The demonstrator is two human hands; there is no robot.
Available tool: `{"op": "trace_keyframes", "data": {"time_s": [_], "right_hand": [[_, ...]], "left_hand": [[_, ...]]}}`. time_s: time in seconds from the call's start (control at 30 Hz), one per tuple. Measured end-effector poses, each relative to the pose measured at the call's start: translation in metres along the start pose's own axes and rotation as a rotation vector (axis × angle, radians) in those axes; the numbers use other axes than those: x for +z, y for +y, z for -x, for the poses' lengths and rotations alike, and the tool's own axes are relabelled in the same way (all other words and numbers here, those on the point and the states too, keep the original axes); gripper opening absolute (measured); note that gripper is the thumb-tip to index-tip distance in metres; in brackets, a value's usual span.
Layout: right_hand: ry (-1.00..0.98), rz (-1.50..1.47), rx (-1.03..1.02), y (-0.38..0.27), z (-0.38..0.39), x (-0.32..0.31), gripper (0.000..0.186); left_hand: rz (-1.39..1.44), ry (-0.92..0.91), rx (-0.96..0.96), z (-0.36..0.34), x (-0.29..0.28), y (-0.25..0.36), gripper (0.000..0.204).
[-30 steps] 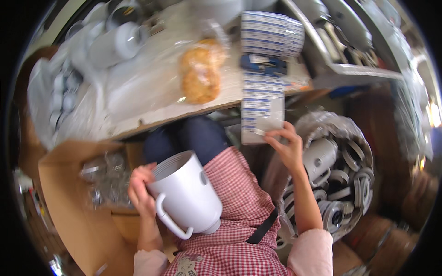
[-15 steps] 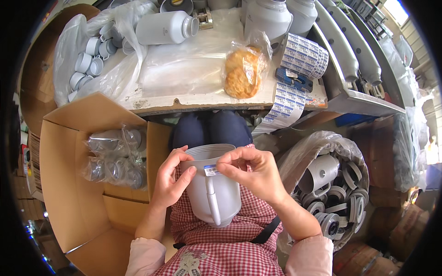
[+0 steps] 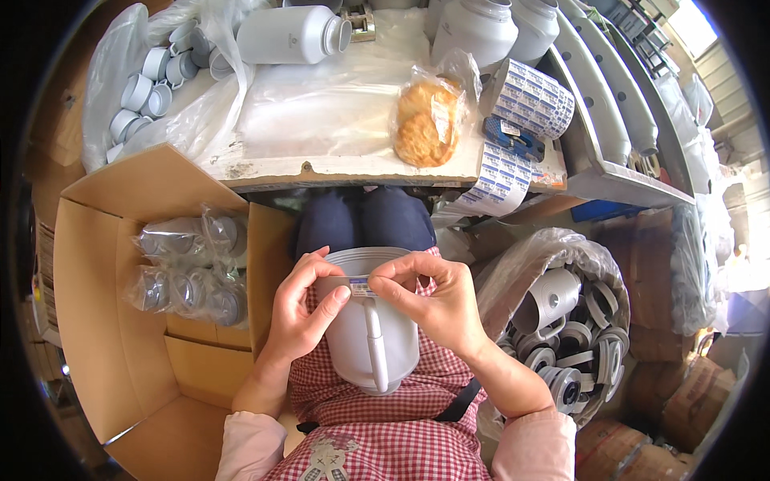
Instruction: The person assembles and packs gray thermos flasks. They place lids on the flasks, wrap each in a clear plastic bag, and place the wrapped units into a cardboard box. The person also applies a label to the side of each flask before bagging.
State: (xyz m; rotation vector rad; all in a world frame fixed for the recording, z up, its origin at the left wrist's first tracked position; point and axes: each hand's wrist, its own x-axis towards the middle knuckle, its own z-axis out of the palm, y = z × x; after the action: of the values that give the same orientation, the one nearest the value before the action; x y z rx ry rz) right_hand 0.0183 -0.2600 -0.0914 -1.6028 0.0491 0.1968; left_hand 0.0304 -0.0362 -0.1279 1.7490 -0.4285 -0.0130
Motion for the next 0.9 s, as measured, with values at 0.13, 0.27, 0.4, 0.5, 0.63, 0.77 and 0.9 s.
{"op": "trace_keyframes", "data": {"time_s": [0.13,0.27,0.4,0.5,0.63,0.77,0.9], "right_hand": [[0.004,0.027,-0.014,0.007,0.003,0.001,0.008],[0.056,0.168,-0.081,0.009,0.004,0.001,0.014],[0.153,0.605,-0.178,-0.002,-0.010,-0.008,0.046],[0.361,0.639,-0.543,-0.004,-0.022,-0.018,0.051],[-0.272,0.400,-0.350,0.019,-0.023,-0.020,0.030],[0.174,-0.438,-0.016,0.040,-0.019,-0.037,0.038],[0.063,-0.571,0.097,0.045,0.007,-0.045,0.042]], "left_hand": [[-0.014,0.019,0.016,-0.002,0.003,-0.001,0.019],[-0.010,0.017,-0.035,0.000,0.006,-0.002,0.017],[-0.003,0.023,-0.017,0.000,0.005,-0.003,0.015],[-0.010,0.026,-0.004,0.002,0.005,-0.003,0.011],[-0.138,-0.032,-0.063,0.010,0.006,0.011,0.026],[-0.135,0.023,0.590,0.020,0.005,0.042,0.060],[-0.524,0.437,1.029,0.015,-0.007,0.065,0.056]]}}
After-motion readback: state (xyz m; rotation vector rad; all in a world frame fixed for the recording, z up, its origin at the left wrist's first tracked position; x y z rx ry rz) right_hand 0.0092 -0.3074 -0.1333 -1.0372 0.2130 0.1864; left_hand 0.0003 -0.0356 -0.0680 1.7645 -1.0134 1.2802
